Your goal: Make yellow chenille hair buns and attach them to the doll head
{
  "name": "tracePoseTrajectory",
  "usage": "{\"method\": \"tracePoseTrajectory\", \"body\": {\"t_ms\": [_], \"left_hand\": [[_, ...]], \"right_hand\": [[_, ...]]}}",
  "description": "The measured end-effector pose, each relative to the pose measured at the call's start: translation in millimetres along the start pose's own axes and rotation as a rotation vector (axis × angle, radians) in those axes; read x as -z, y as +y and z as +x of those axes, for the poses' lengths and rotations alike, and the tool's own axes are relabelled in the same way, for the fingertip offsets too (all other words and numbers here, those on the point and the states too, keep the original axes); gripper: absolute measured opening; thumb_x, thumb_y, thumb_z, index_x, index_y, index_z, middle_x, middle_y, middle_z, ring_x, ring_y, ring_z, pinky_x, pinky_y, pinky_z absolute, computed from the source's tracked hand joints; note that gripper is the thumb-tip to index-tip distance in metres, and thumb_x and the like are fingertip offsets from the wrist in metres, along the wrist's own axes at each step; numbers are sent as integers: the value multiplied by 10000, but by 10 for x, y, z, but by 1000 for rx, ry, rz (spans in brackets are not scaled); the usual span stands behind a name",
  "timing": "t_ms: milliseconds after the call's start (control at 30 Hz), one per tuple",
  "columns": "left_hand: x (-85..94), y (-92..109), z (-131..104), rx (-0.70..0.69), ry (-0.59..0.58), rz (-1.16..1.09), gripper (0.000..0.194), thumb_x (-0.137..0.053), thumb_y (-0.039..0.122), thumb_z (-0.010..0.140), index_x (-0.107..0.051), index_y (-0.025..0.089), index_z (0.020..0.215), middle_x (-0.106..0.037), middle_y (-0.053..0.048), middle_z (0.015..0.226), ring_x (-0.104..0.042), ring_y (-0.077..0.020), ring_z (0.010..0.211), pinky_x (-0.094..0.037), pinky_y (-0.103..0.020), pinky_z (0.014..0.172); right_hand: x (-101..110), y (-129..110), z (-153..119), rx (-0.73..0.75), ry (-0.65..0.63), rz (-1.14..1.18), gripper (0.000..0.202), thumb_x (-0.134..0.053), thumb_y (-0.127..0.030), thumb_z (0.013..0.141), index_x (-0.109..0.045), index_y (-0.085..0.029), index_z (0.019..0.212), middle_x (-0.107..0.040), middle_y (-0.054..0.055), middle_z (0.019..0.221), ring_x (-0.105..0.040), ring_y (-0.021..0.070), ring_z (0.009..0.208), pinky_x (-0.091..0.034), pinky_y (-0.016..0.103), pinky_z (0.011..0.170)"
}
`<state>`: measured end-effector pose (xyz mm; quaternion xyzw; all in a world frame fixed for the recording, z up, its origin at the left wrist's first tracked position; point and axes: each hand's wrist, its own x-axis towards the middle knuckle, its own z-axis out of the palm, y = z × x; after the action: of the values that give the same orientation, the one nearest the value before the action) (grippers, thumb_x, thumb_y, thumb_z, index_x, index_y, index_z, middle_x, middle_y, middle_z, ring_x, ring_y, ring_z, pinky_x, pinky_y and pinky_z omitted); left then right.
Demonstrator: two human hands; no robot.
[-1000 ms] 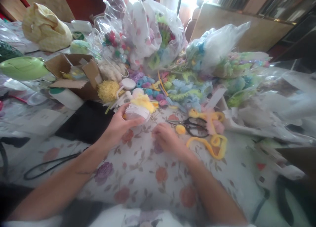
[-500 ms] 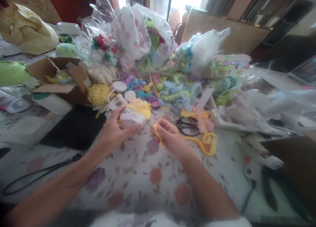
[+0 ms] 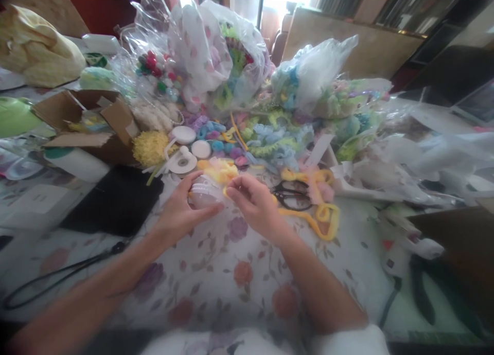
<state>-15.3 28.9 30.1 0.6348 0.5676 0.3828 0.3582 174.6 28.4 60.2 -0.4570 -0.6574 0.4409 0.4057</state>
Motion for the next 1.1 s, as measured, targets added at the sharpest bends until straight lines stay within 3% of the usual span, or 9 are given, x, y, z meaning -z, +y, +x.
{"method": "tracePoseTrajectory", "body": {"t_ms": [167, 367, 533, 733, 1100], "left_hand": [[-9, 25, -9, 40, -48, -41, 844, -779, 505, 635, -447, 237, 1363, -589, -121, 1209, -591, -306, 1084, -479, -446, 917], [-13, 53, -16, 53, -33, -127, 825, -813, 457, 599, -505, 234, 1332, -611, -111, 1177, -597, -317, 1082, -501, -430, 893], [-17, 54, -22, 66, -38, -63, 903, -796, 515, 606, -450, 209, 1382, -584, -139, 1247, -588, -321, 1104, -489, -441, 918], [-35, -6, -28, -7, -12, -11, 864, -776, 531, 631, -444, 249, 1378, -498, -122, 1371, -544, -313, 1172, -462, -432, 959], [-43, 11, -38, -59, 14, 22, 824, -783, 502, 634, -459, 265, 1354, -511, -116, 1317, -523, -311, 1196, -458, -425, 958]], "right_hand": [[32, 49, 24, -47, 12, 117, 210, -565, -374, 906, -531, -189, 812, -403, -42, 676, -311, 79, 542, -245, 236, 478], [30, 81, 28, -43, 37, 69, 211, -564, -376, 902, -532, -190, 809, -406, -40, 679, -320, 83, 547, -247, 239, 481], [-10, 100, 29, 12, 79, -31, 151, -525, -291, 923, -524, -192, 809, -432, -33, 699, -354, 91, 580, -268, 245, 516], [-41, 113, 34, 98, 108, -150, 133, -496, -234, 924, -508, -199, 796, -471, -7, 764, -401, 112, 638, -307, 262, 561], [-74, 150, 41, 216, 156, -266, 126, -480, -163, 911, -498, -208, 795, -493, 6, 810, -459, 133, 704, -366, 271, 624]]}}
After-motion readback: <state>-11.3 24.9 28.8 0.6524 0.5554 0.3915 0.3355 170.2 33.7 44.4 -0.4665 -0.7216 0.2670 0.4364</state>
